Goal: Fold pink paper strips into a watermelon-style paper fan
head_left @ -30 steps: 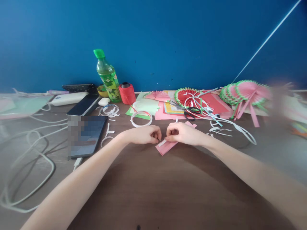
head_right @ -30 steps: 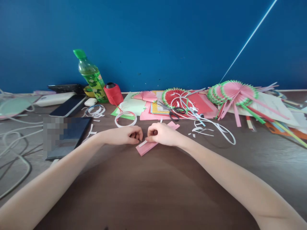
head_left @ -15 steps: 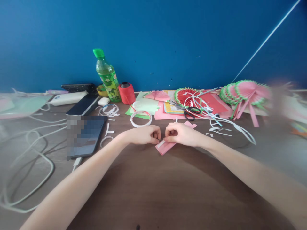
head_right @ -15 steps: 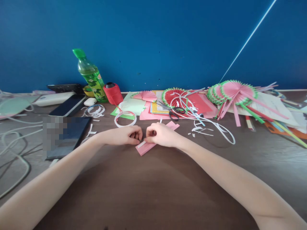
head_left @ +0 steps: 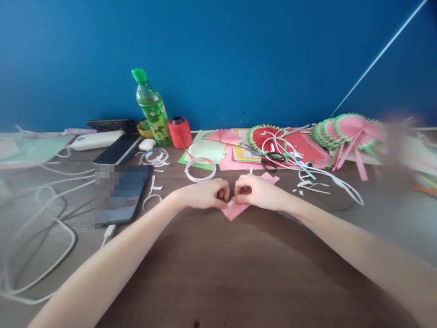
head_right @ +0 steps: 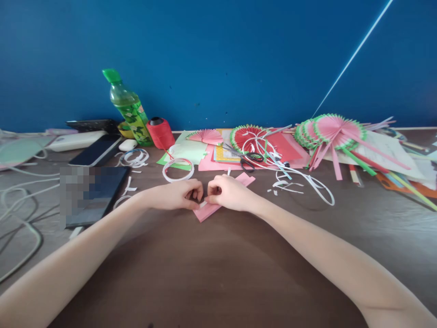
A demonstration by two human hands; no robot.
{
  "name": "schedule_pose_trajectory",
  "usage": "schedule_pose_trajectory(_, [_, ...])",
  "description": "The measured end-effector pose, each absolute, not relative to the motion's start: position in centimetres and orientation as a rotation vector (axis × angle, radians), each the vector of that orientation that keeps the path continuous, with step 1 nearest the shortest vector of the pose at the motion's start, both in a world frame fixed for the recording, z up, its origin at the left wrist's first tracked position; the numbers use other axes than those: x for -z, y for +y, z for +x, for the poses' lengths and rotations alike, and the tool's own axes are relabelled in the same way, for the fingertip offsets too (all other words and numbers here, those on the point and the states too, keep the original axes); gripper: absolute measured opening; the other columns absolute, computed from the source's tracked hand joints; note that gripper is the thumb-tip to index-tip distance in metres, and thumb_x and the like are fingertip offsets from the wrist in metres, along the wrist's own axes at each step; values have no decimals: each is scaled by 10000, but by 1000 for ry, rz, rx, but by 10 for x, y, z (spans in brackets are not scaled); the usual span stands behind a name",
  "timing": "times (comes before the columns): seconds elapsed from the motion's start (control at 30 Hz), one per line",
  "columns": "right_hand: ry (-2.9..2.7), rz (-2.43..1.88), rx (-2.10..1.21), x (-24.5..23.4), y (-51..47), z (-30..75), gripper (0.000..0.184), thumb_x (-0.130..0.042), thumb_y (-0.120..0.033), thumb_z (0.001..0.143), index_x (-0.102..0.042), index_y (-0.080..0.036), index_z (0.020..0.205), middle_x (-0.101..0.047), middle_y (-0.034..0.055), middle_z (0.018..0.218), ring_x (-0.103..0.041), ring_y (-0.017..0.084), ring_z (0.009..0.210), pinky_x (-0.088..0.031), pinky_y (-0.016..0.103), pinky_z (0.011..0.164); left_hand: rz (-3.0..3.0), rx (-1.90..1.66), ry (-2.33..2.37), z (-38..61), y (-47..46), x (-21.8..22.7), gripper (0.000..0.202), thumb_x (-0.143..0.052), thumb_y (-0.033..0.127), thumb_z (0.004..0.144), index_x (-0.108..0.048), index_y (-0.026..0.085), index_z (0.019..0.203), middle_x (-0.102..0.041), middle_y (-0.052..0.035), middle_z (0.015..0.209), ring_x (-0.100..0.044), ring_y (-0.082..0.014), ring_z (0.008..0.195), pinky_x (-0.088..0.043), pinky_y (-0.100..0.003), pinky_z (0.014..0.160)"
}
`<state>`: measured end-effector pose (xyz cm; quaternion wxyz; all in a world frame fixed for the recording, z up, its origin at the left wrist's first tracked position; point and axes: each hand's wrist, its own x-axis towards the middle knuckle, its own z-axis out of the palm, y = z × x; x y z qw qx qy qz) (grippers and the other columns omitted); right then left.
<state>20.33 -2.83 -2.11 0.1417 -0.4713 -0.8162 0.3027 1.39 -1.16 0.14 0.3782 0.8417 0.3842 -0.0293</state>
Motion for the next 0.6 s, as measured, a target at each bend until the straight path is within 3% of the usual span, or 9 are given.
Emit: schedule_pose_trajectory(0.6, [-2319, -1354, -782, 27, -27, 204, 144, -598, -179, 699, -499, -168, 596, -469, -6, 772, -458, 100, 640, -358, 251, 608, 2194, 35, 994, 18, -14, 0, 169, -612, 240, 677, -486, 172, 766, -450, 29, 746, -403, -97, 624, -317, -228, 591])
